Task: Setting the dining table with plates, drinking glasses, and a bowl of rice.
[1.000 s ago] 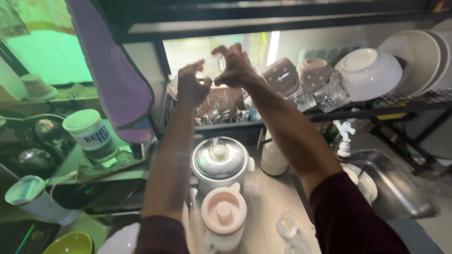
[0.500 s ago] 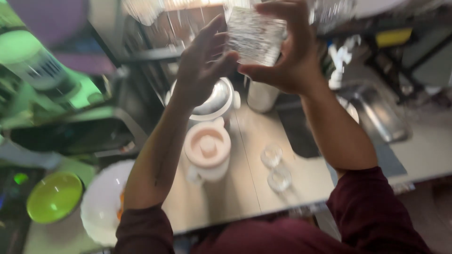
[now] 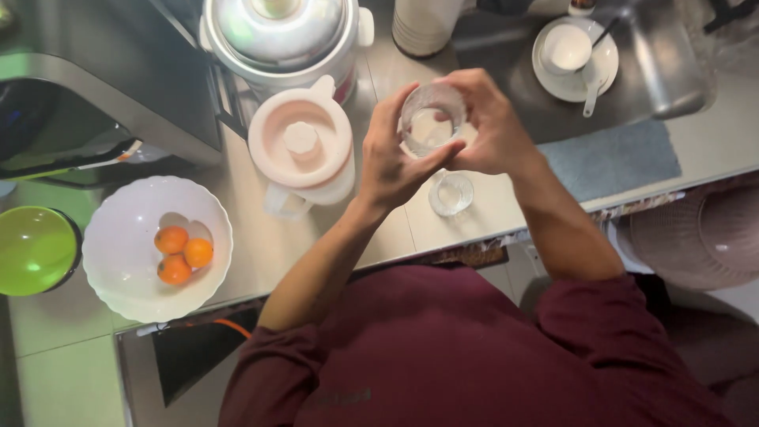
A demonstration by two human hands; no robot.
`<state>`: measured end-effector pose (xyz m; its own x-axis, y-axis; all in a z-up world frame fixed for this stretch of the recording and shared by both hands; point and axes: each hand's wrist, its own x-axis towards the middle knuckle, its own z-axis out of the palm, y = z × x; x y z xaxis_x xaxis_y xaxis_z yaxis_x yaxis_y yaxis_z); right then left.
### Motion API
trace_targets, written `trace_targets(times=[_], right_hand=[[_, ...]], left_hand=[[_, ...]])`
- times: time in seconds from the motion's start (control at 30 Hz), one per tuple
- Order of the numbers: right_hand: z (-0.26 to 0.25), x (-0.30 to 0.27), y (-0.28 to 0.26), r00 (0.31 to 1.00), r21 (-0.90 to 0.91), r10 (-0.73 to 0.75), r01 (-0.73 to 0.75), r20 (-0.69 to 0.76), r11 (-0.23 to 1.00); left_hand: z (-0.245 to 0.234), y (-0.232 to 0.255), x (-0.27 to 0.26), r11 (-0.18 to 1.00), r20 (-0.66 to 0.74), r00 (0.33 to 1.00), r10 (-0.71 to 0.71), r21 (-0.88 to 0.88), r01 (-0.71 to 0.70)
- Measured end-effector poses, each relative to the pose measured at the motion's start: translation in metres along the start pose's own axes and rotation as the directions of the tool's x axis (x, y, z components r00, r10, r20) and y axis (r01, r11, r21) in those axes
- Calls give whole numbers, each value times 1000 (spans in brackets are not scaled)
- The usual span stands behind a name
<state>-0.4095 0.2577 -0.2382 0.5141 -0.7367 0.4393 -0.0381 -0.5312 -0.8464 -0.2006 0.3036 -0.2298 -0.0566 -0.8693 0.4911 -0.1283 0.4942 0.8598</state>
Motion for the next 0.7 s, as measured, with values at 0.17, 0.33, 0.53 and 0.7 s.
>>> trace_targets(times=[0.17, 0.33, 0.53, 0.7], right_hand=[[23, -5, 17, 990, -206, 134, -121, 49, 971], [38, -8, 60, 984, -398, 70, 1, 165, 918], [53, -8, 90, 964, -600, 172, -17, 202, 800], [62, -6, 106, 928, -713, 286, -33, 238, 700]], left_hand=[[11, -52, -42, 991, -37, 996, -84, 100, 87], [17, -92, -75, 968, -131, 978, -161, 174, 183], [18, -122, -84, 921, -196, 926, -322, 163, 354], [16, -140, -89, 890, -195, 903, -382, 187, 416]])
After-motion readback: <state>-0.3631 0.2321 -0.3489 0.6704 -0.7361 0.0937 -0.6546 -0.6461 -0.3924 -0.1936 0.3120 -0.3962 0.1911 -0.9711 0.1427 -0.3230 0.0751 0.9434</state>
